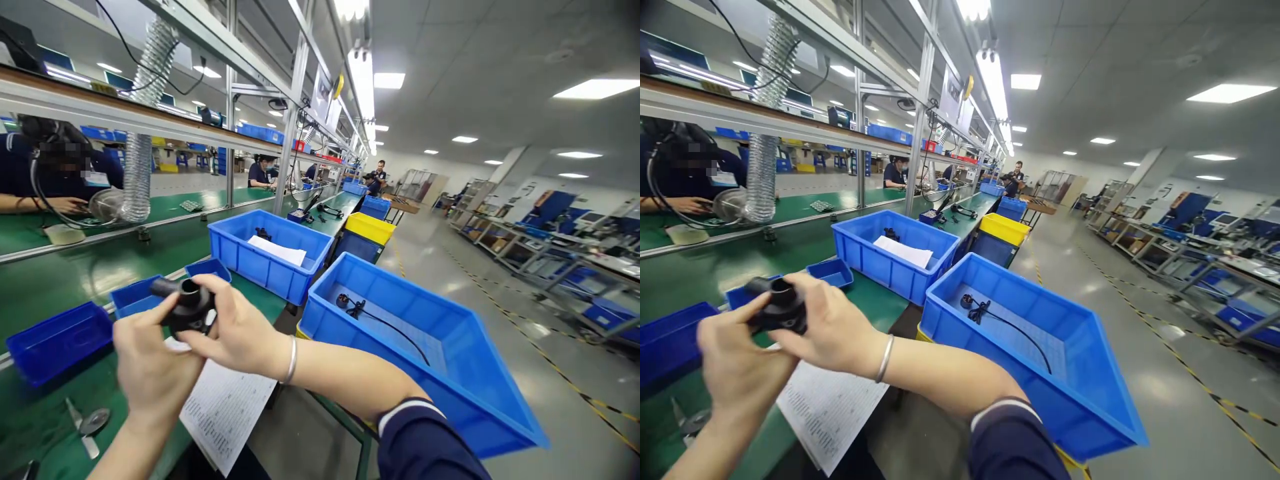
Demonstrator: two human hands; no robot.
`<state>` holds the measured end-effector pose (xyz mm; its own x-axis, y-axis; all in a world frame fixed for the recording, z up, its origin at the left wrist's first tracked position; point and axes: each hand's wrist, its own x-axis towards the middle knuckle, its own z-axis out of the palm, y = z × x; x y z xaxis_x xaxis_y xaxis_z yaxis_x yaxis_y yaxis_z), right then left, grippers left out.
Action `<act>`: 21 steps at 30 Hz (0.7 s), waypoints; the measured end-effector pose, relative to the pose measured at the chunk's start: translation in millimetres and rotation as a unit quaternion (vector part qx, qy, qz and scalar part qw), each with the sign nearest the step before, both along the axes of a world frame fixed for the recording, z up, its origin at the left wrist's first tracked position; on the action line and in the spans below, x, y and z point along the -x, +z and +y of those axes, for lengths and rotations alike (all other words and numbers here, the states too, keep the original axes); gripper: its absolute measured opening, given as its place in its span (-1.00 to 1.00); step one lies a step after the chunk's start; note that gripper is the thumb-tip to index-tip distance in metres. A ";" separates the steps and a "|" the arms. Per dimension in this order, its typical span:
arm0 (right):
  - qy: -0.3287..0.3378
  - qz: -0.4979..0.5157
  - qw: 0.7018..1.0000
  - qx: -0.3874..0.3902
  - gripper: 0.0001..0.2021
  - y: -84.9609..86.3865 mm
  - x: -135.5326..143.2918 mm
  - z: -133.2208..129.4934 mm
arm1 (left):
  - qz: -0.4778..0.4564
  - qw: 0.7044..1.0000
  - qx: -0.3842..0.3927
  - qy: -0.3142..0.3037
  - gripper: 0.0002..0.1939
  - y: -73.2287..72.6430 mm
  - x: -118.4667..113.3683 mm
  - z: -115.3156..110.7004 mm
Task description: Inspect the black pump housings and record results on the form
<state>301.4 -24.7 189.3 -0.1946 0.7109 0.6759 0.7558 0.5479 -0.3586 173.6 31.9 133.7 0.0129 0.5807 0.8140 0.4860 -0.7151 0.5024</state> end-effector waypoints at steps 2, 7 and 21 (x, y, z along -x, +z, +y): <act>-0.032 -0.008 0.999 0.011 -0.25 4.7 -28.3 -17.8 | 0.006 0.998 -0.043 -0.043 -0.38 4.9 -34.3 -7.7; -0.113 -0.004 0.992 0.046 -0.22 11.1 -91.6 -60.2 | -0.024 0.988 -0.032 -0.150 -0.38 7.1 -111.4 -32.0; -0.375 0.001 0.926 0.053 -0.25 -12.9 -318.0 -148.4 | 0.080 0.939 -0.038 -0.333 -0.34 16.4 -171.5 -65.0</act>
<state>619.4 -173.2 176.3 0.3818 0.7080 0.5941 0.9083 -0.1684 -0.3830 345.1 -33.1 150.2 0.4785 0.3406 0.8093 -0.0175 -0.9178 0.3966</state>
